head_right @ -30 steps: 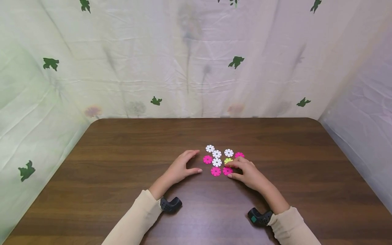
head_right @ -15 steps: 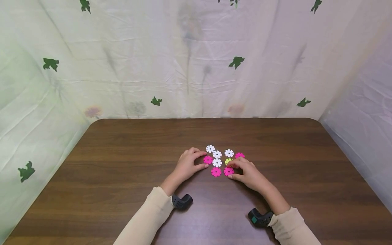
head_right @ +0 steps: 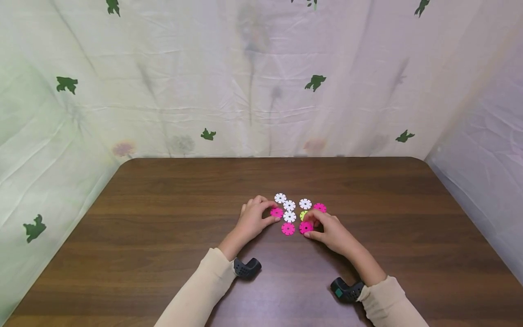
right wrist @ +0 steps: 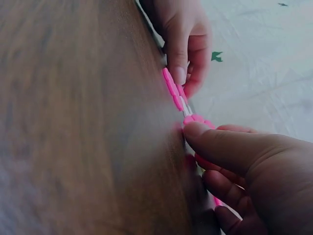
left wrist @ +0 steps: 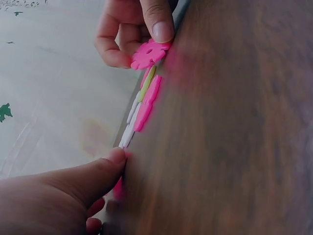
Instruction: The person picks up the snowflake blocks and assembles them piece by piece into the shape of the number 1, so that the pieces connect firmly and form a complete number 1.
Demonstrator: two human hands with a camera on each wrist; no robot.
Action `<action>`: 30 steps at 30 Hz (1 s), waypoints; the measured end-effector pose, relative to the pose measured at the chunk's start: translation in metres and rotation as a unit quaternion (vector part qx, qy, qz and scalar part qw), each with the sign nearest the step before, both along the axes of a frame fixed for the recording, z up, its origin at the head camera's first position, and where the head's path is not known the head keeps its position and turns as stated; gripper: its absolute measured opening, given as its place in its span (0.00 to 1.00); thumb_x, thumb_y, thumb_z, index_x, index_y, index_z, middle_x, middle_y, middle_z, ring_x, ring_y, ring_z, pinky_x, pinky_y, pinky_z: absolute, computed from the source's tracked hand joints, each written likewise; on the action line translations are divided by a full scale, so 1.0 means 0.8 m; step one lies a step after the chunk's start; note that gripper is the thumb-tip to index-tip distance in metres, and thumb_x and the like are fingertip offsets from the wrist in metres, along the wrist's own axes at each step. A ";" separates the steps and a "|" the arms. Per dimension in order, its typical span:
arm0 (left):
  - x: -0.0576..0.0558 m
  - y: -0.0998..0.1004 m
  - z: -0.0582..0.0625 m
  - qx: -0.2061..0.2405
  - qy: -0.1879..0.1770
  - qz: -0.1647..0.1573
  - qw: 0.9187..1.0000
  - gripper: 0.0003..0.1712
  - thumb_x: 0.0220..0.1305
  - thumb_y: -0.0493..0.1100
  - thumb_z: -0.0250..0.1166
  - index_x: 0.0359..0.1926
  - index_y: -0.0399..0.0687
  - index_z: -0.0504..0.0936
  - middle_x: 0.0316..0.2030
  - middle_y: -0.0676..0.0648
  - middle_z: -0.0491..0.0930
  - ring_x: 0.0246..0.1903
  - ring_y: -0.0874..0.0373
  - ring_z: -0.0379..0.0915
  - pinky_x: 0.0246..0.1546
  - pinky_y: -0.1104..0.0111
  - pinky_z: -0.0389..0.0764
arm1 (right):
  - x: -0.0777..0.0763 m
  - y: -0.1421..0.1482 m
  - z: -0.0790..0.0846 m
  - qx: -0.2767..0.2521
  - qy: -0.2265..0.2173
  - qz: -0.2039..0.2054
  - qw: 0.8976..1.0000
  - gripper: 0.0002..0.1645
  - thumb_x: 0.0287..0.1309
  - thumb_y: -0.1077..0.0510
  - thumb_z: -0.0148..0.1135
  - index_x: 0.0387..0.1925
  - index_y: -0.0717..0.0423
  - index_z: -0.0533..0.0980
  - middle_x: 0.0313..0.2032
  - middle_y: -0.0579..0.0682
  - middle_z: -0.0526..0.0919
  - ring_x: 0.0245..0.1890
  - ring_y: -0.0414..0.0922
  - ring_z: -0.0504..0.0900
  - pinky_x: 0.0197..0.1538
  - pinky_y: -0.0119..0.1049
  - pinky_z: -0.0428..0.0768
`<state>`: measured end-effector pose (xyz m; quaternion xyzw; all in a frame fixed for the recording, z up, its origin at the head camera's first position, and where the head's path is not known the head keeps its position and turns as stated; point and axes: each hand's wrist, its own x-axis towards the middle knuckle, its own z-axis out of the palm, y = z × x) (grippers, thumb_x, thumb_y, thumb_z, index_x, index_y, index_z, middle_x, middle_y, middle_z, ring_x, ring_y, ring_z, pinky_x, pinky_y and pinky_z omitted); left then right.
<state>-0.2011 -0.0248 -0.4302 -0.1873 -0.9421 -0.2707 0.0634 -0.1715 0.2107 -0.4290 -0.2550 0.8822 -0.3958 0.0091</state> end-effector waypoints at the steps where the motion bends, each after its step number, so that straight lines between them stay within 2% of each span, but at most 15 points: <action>1: 0.000 0.000 0.000 0.002 -0.002 0.001 1.000 0.20 0.52 0.55 0.65 0.44 0.52 0.80 0.41 0.52 0.72 0.41 0.55 0.65 0.39 0.65 0.61 | 0.001 -0.001 0.001 0.003 -0.004 -0.002 1.000 0.15 0.50 0.59 0.65 0.40 0.51 0.72 0.29 0.42 0.73 0.32 0.41 0.71 0.36 0.35 0.71; 8: -0.003 -0.006 0.008 0.026 0.004 -0.012 1.000 0.21 0.52 0.53 0.66 0.45 0.48 0.79 0.42 0.49 0.76 0.43 0.54 0.69 0.45 0.62 0.66 | 0.005 -0.003 0.014 -0.004 0.000 -0.009 1.000 0.16 0.53 0.67 0.60 0.45 0.54 0.74 0.32 0.44 0.76 0.33 0.41 0.74 0.38 0.37 0.73; 11: -0.002 -0.010 0.015 0.046 0.022 -0.025 0.998 0.21 0.52 0.52 0.66 0.44 0.45 0.79 0.40 0.49 0.77 0.42 0.54 0.69 0.46 0.63 0.67 | 0.001 -0.001 0.012 -0.014 0.007 -0.008 1.000 0.14 0.52 0.66 0.61 0.42 0.55 0.74 0.30 0.43 0.76 0.31 0.40 0.74 0.35 0.33 0.74; 16: 0.003 -0.015 0.028 0.082 0.055 -0.040 0.994 0.19 0.51 0.49 0.68 0.42 0.44 0.79 0.38 0.49 0.76 0.38 0.56 0.68 0.42 0.67 0.69 | -0.002 -0.005 0.025 -0.041 0.026 -0.024 0.999 0.10 0.50 0.66 0.63 0.36 0.55 0.74 0.29 0.43 0.77 0.29 0.39 0.74 0.32 0.32 0.74; 22: 0.010 -0.025 0.044 0.102 0.089 -0.052 0.989 0.17 0.50 0.46 0.69 0.40 0.43 0.78 0.36 0.50 0.75 0.38 0.56 0.67 0.40 0.68 0.70 | -0.004 -0.009 0.043 -0.089 0.021 -0.039 0.995 0.08 0.51 0.66 0.62 0.35 0.59 0.74 0.30 0.48 0.77 0.29 0.42 0.75 0.30 0.33 0.75; 30: 0.014 -0.034 0.065 0.122 0.146 -0.072 0.979 0.18 0.48 0.46 0.70 0.39 0.43 0.78 0.35 0.50 0.75 0.37 0.57 0.67 0.40 0.68 0.69 | -0.011 -0.027 0.068 -0.107 0.026 -0.041 0.993 0.08 0.52 0.65 0.62 0.36 0.57 0.75 0.31 0.48 0.78 0.26 0.43 0.74 0.25 0.33 0.74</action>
